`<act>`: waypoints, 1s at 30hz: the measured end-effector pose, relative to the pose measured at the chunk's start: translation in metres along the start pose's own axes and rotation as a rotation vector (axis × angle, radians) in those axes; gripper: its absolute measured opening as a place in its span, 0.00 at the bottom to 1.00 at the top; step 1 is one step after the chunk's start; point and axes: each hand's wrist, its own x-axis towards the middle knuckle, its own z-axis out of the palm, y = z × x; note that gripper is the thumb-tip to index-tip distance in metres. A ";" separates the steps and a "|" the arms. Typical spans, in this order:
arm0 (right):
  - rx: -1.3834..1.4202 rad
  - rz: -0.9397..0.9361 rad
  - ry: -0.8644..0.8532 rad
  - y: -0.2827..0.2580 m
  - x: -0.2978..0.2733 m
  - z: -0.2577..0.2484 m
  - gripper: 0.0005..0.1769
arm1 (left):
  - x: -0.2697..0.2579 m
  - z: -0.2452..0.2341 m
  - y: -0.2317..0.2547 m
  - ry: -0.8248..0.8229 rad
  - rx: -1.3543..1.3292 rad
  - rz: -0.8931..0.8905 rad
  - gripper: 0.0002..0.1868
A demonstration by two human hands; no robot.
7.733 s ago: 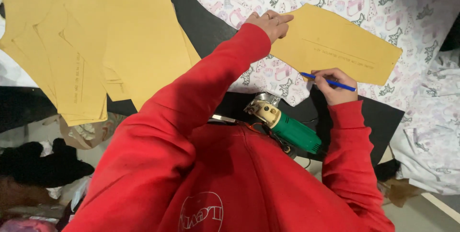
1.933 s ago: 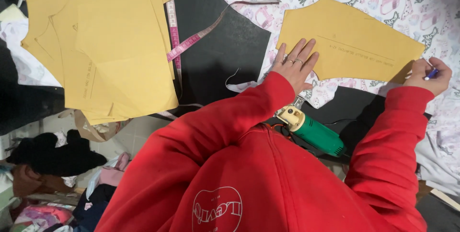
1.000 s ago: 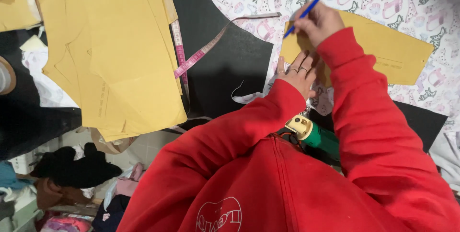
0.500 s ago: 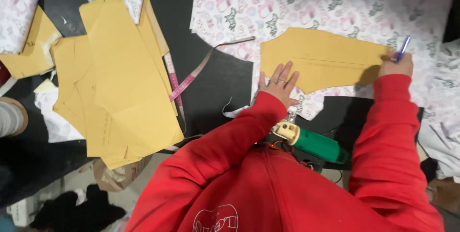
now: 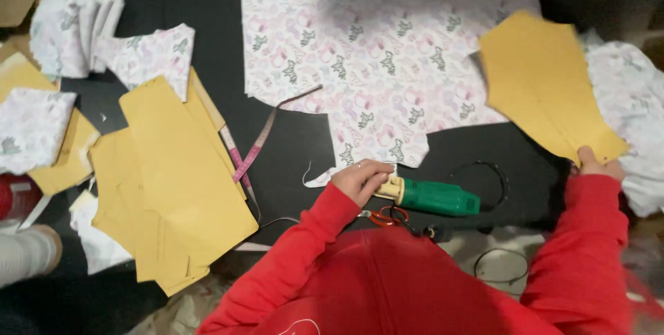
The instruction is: The person traces a pattern onto a piece of patterned fabric using a blue pencil. Then, they use a green electric fabric cutter to cut the fabric along the traced lines. The person also handles a stack of yellow paper patterns and a measuring tape during the process.
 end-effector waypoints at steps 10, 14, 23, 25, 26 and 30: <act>0.337 0.426 0.300 0.151 -0.286 -0.169 0.08 | -0.010 0.046 0.020 -0.325 -0.015 0.344 0.08; 0.713 0.427 0.311 0.247 -0.421 -0.214 0.11 | -0.027 0.096 0.025 -0.583 -0.041 0.400 0.07; 1.266 0.481 0.706 0.311 -0.627 -0.291 0.15 | -0.071 0.205 0.093 -0.751 0.131 0.807 0.05; 1.415 0.463 0.726 0.357 -0.642 -0.314 0.15 | -0.081 0.226 0.098 -0.802 0.101 0.774 0.05; 1.487 0.452 0.731 0.388 -0.646 -0.330 0.15 | -0.086 0.236 0.100 -0.793 0.131 0.759 0.06; 1.295 0.383 0.680 0.565 -0.630 -0.438 0.11 | -0.106 0.292 0.091 -0.804 0.138 0.483 0.08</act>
